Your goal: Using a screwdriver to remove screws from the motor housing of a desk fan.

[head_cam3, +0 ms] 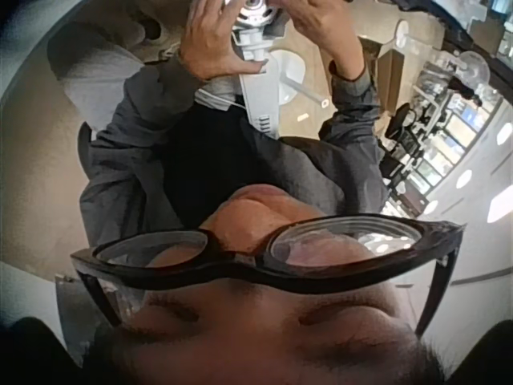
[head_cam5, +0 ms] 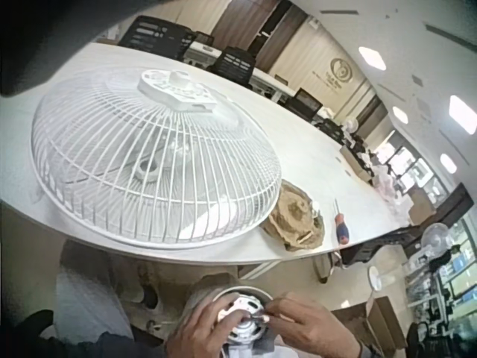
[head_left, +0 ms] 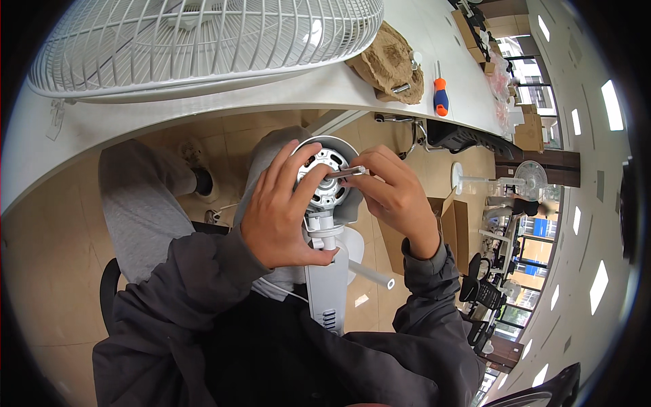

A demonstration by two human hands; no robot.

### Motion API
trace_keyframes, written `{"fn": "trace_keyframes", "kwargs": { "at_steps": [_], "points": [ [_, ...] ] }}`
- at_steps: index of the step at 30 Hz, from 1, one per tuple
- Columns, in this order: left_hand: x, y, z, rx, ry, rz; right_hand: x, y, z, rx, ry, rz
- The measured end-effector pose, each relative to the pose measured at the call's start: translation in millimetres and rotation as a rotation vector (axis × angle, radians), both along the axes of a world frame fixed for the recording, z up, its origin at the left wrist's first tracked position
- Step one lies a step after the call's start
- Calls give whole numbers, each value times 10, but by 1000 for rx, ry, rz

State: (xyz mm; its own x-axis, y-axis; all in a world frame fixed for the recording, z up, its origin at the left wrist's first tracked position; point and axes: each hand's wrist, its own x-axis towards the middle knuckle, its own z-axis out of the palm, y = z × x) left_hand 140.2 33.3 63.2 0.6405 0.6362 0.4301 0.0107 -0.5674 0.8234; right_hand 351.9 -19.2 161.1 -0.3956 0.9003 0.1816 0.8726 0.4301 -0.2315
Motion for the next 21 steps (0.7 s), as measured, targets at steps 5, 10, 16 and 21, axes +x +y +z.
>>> {"fn": "trace_keyframes", "kwargs": {
  "at_steps": [5, 10, 16, 21],
  "points": [
    [-8, 0, -13, -7, 5, -9, 34, -21, -64, 6, 91, -42],
    [-5, 7, -21, -9, -3, -11, 19, -24, -145, 45, 198, -131],
    [-2, 12, -39, 20, -5, -3, 42, -15, -162, 33, 272, -150],
    [7, 8, -45, 27, -7, -3, 59, -3, -147, -17, 355, -175]
  ]
}}
